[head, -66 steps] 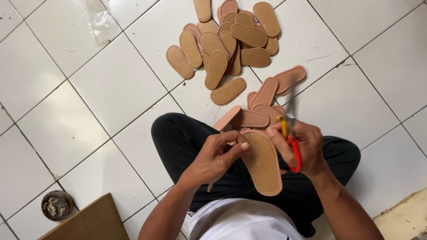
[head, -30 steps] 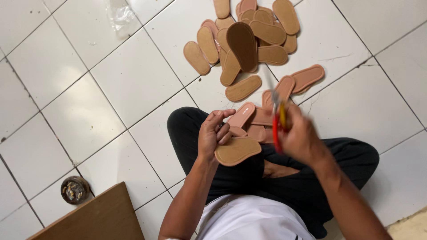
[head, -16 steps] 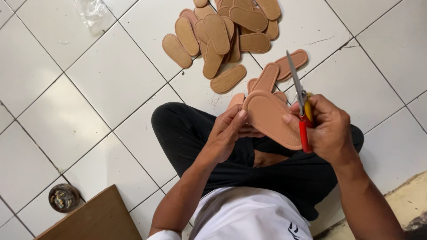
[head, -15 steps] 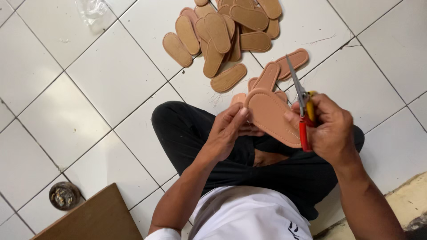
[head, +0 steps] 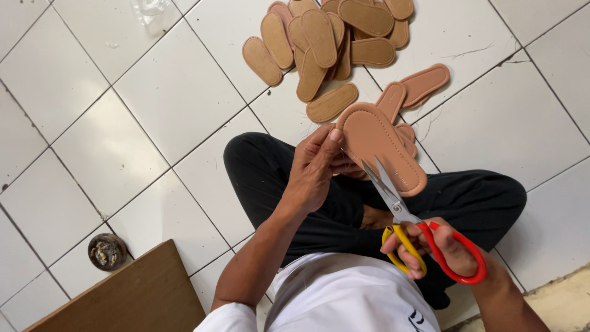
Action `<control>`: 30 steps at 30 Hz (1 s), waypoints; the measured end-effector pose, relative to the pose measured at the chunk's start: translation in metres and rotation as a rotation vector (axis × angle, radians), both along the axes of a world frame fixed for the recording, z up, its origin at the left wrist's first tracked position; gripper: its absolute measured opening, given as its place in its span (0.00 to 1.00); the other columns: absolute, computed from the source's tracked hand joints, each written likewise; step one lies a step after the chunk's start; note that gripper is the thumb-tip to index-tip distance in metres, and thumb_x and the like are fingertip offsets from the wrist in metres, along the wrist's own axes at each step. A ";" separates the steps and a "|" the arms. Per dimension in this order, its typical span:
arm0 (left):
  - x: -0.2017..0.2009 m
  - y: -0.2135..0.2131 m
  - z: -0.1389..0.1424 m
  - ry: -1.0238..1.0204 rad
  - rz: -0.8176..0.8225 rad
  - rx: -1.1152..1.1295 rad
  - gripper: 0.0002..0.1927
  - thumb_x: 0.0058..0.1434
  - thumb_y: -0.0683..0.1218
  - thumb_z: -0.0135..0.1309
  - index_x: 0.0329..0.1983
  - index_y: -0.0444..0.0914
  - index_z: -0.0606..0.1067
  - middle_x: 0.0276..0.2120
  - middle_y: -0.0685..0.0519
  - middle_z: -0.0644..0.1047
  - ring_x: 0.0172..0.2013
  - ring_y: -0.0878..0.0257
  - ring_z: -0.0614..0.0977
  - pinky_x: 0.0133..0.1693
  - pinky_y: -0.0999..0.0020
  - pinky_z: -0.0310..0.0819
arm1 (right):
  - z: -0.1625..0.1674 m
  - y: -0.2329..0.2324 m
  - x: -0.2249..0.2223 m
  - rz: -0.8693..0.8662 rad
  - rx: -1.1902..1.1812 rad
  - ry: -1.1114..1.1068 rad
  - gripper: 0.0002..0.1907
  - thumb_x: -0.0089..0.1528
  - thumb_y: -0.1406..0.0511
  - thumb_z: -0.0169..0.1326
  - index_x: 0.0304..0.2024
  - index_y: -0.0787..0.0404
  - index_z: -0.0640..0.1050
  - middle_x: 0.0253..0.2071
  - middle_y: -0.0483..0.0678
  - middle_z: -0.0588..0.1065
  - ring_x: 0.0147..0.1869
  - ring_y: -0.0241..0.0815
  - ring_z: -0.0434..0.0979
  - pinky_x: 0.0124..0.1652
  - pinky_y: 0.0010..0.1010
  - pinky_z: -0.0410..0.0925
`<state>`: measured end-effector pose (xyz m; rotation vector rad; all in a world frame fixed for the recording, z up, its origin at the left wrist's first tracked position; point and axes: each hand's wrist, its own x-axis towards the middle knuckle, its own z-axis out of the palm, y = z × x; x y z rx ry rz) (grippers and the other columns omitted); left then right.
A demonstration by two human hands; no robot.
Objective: The person sits on a tiled floor and uses scissors to trim the edges of multiple tan-colored shoe insoles. They hold each insole with one hand and carefully cut along the perimeter with the other, then place the finished insole on a growing pile on the floor.
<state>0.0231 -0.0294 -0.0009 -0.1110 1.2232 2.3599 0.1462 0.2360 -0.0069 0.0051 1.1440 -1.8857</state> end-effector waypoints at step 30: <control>0.005 0.011 0.001 -0.033 0.127 0.127 0.19 0.74 0.53 0.48 0.56 0.33 0.72 0.41 0.53 0.78 0.42 0.64 0.84 0.49 0.64 0.83 | -0.024 -0.012 0.009 -0.159 0.101 -0.024 0.57 0.48 0.27 0.48 0.34 0.80 0.81 0.16 0.46 0.70 0.15 0.36 0.69 0.16 0.27 0.66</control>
